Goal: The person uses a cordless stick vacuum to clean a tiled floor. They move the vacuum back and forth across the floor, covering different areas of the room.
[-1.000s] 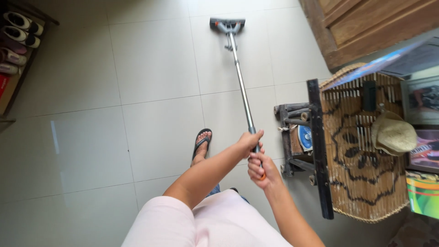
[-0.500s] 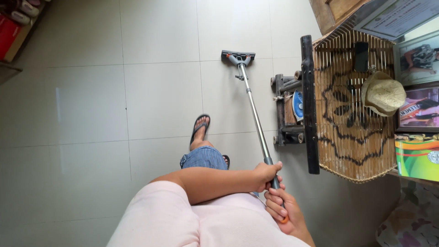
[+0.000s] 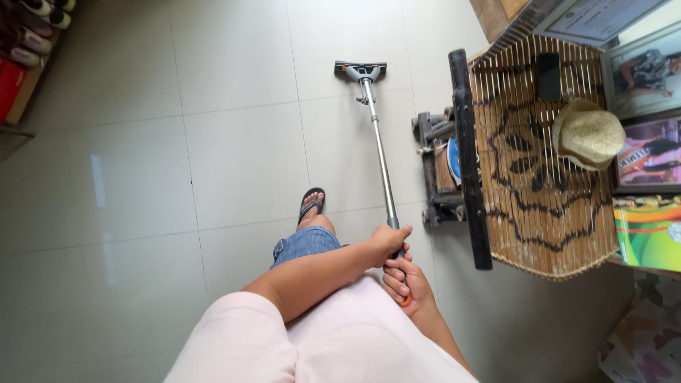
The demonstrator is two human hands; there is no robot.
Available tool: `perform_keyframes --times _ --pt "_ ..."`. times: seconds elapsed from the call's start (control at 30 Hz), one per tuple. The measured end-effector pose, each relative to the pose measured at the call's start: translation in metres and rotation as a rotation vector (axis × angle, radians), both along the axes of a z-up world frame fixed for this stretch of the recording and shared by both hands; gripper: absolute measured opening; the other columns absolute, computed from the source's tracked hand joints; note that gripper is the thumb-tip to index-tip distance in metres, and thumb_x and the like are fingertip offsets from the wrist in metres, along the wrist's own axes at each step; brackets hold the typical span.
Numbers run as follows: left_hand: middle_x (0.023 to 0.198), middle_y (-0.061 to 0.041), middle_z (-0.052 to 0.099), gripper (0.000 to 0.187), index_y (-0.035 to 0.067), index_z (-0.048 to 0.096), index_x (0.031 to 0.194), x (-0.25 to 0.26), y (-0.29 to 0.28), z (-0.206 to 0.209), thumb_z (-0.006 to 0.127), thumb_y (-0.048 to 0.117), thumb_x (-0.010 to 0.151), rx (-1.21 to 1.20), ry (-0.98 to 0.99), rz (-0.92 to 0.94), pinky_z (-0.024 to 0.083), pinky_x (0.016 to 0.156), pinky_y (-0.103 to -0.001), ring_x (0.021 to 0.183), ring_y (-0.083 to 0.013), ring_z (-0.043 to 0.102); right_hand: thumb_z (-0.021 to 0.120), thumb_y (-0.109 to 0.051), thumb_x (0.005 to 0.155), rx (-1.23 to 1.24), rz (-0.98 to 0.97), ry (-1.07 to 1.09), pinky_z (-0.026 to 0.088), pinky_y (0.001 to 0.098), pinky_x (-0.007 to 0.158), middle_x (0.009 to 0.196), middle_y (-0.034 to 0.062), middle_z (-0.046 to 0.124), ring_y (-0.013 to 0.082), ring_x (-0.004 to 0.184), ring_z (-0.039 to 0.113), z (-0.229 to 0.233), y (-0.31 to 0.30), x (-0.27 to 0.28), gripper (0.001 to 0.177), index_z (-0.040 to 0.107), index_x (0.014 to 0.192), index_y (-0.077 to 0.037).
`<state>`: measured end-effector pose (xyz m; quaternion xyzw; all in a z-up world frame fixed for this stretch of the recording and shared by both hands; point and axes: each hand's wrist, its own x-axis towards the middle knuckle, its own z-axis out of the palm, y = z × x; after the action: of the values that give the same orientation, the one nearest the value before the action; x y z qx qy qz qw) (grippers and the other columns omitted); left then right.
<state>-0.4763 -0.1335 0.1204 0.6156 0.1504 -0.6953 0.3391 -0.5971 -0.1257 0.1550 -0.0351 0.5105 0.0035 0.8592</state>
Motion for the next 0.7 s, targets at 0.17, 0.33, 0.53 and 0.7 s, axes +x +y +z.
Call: perform_keyframes --times 0.17,0.33,0.53,0.7 --pt "0.075 -0.021 0.069 0.048 -0.012 0.058 0.111 0.046 -0.059 -0.067 0.069 0.033 0.097 -0.085 -0.103 0.069 0.064 0.046 -0.041 0.056 -0.03 0.072 0.057 -0.012 0.091 -0.048 -0.006 -0.091 0.023 0.0172 0.027 0.035 -0.0067 0.024 0.0041 0.024 0.03 -0.022 -0.056 0.059 0.039 0.034 0.061 -0.018" --pt "0.076 -0.021 0.07 0.049 -0.012 0.06 0.11 0.119 -0.14 -0.069 0.067 0.035 0.096 -0.112 -0.124 0.095 0.065 0.048 -0.042 0.057 -0.0303 0.073 0.056 -0.005 0.092 -0.08 -0.066 -0.092 0.026 0.0167 0.027 0.049 -0.0122 0.027 0.0012 0.027 0.035 -0.035 -0.136 0.13 0.034 0.039 0.066 -0.02" --pt "0.073 -0.019 0.069 0.048 -0.011 0.061 0.106 0.222 -0.22 -0.067 0.066 0.035 0.096 -0.127 -0.117 0.095 0.064 0.048 -0.04 0.055 -0.0307 0.072 0.056 -0.005 0.092 -0.074 -0.08 -0.074 0.023 0.0154 0.028 0.056 -0.0122 0.029 0.0003 0.028 0.034 -0.054 -0.221 0.229 0.032 0.04 0.069 -0.02" --pt "0.073 -0.022 0.071 0.046 -0.01 0.064 0.103 0.316 -0.305 -0.1 0.067 0.035 0.095 -0.16 -0.161 0.073 0.065 0.048 -0.041 0.054 -0.0306 0.073 0.056 -0.005 0.093 -0.08 -0.078 -0.079 0.023 0.0159 0.028 0.056 -0.0121 0.028 0.0004 0.028 0.033 -0.066 -0.296 0.329 0.034 0.039 0.068 -0.02"
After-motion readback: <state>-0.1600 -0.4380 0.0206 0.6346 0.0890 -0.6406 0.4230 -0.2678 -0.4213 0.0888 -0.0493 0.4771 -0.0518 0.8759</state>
